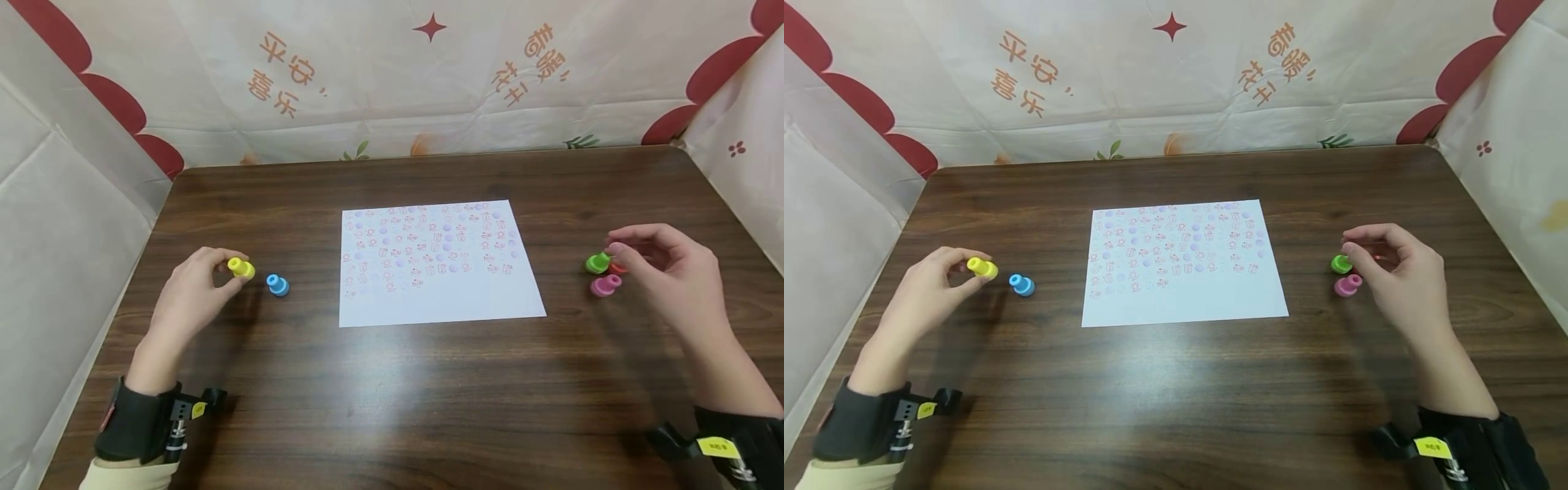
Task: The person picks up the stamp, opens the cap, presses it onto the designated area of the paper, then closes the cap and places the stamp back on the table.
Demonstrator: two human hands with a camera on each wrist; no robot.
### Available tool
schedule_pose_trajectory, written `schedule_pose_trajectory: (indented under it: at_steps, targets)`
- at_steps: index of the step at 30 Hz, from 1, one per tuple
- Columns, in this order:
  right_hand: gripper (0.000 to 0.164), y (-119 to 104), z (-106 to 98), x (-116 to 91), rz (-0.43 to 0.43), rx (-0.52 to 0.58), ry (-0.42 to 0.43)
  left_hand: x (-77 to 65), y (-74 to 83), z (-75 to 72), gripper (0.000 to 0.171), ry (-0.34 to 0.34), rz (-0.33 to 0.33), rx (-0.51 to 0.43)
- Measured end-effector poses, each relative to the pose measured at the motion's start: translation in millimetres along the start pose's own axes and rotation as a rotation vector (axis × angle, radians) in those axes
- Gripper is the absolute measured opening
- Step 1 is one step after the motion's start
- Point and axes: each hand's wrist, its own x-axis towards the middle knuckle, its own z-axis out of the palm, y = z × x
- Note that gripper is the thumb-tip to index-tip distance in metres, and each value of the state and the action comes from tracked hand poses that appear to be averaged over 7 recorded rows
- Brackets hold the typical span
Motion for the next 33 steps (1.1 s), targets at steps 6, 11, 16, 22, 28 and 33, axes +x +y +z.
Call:
schedule_pose_trajectory:
  at_steps: [6, 11, 16, 22, 28, 33]
  targets:
    - [0.026, 9.3, -0.5, -2.7, 0.011, -0.08, 0.018, -2.8, -2.2, 3.1, 0.032, -0.051, -0.012, 0.064]
    - [0.029, 16.6, -0.2, -5.8, 0.034, -0.15, 0.019, -4.7, -0.9, 5.7, 0.029, -0.087, -0.033, 0.095]
    - [0.031, 23.1, -0.1, -8.7, 0.059, -0.2, 0.02, -3.5, -2.1, 9.0, 0.029, -0.156, -0.057, 0.115]
    - [0.027, 31.3, 0.0, -10.2, 0.034, -0.24, 0.003, -2.1, -3.9, 11.5, 0.028, -0.205, -0.084, 0.121]
    - [0.028, 36.9, -1.2, -12.1, 0.022, -0.292, -0.031, -2.3, -4.6, 12.8, 0.028, -0.21, -0.081, 0.121]
    - [0.033, 39.3, -3.1, -13.7, 0.045, -0.323, -0.086, -2.5, -4.9, 13.5, 0.027, -0.208, -0.076, 0.123]
